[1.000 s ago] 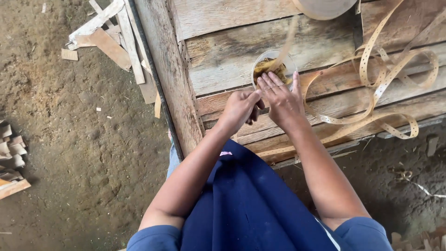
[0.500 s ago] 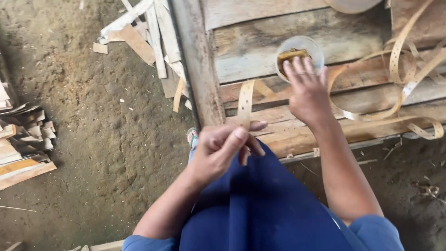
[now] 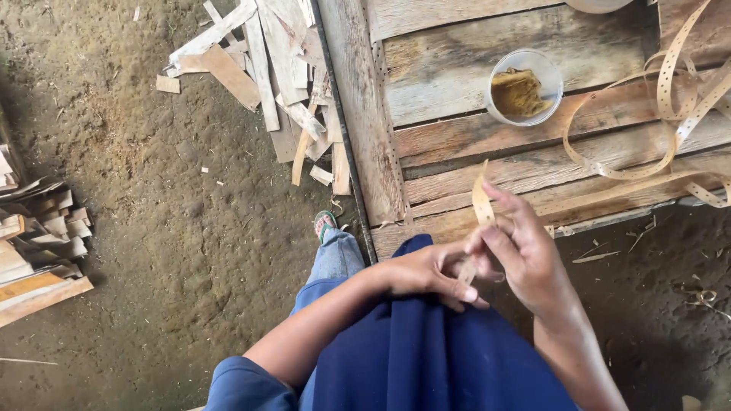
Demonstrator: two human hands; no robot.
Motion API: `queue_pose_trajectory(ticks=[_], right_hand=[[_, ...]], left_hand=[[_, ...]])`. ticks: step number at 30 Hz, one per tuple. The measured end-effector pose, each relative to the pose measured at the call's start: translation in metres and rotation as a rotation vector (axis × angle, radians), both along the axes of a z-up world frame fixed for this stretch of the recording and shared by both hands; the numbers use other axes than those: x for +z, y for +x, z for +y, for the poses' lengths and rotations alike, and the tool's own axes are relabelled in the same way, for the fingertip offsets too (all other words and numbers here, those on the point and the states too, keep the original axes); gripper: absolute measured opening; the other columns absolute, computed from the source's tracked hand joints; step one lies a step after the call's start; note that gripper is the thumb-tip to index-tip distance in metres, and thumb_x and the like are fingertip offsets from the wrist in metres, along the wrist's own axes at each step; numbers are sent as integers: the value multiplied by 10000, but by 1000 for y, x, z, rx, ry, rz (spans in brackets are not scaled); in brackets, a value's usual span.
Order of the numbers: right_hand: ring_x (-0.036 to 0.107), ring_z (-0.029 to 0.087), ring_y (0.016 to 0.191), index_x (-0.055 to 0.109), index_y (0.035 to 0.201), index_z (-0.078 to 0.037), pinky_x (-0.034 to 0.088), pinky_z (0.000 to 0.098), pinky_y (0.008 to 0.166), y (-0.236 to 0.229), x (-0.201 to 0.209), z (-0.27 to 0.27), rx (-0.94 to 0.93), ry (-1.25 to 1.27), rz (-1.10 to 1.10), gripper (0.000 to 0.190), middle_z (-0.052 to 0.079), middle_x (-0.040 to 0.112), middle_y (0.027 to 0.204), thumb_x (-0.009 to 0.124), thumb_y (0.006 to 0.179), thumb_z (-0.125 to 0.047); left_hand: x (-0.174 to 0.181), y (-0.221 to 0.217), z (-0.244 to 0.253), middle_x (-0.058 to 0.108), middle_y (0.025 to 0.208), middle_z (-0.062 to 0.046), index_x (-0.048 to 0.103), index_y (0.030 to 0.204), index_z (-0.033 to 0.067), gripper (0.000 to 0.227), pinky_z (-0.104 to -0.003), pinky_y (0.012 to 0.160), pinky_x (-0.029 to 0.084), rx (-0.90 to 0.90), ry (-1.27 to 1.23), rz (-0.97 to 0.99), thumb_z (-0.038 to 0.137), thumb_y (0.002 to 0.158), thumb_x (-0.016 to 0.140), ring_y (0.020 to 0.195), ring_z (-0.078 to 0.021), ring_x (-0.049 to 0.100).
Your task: The person repeatedly picks up thin wooden strips with perforations, rubs them against a wooden workbench to smooth the surface, and places them back on the bench. A small container with a brown substance is present but not used during the clip.
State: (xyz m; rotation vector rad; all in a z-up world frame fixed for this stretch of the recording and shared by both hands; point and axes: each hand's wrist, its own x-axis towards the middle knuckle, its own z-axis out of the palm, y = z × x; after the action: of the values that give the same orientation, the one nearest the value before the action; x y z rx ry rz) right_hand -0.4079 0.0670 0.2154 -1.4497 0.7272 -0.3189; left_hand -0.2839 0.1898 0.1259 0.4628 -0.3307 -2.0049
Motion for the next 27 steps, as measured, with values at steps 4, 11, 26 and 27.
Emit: queue_pose_trajectory(ticks=[4,11,26,27], right_hand=[[602,131,351,446,1489,-81,538,219,349,-24,7,19,33,37,123,511,162,698,689,511,984,-112],[531,192,297,485,1323,20,421,286,280,-29,-50,44,-106,181,382,359,205,671,645,543,997,-117],[547,116,430,577,891,-92,472,263,471,21,-115,60,-240,212,607,207,61,737,748,562,1062,-209],[554,113,431,579,876,-95,480,258,475,26,-116,61,-247,201,594,213,52,733,736,564,1061,-201]], left_hand=[[-7,16,-6,450,1583,-156,297,1634,109,846,-462,1006,536,-3,12,61,361,948,723,1385,-348,493],[-68,48,-49,705,1239,-158,475,1455,68,448,-479,923,600,518,279,-97,311,1088,559,1145,-292,697],[-100,159,-114,706,855,-10,694,1033,94,72,-225,603,409,520,237,-1416,77,964,683,730,-115,509],[-112,164,-115,742,910,14,717,990,148,80,-282,742,444,515,20,-1710,106,922,714,913,-158,549]])
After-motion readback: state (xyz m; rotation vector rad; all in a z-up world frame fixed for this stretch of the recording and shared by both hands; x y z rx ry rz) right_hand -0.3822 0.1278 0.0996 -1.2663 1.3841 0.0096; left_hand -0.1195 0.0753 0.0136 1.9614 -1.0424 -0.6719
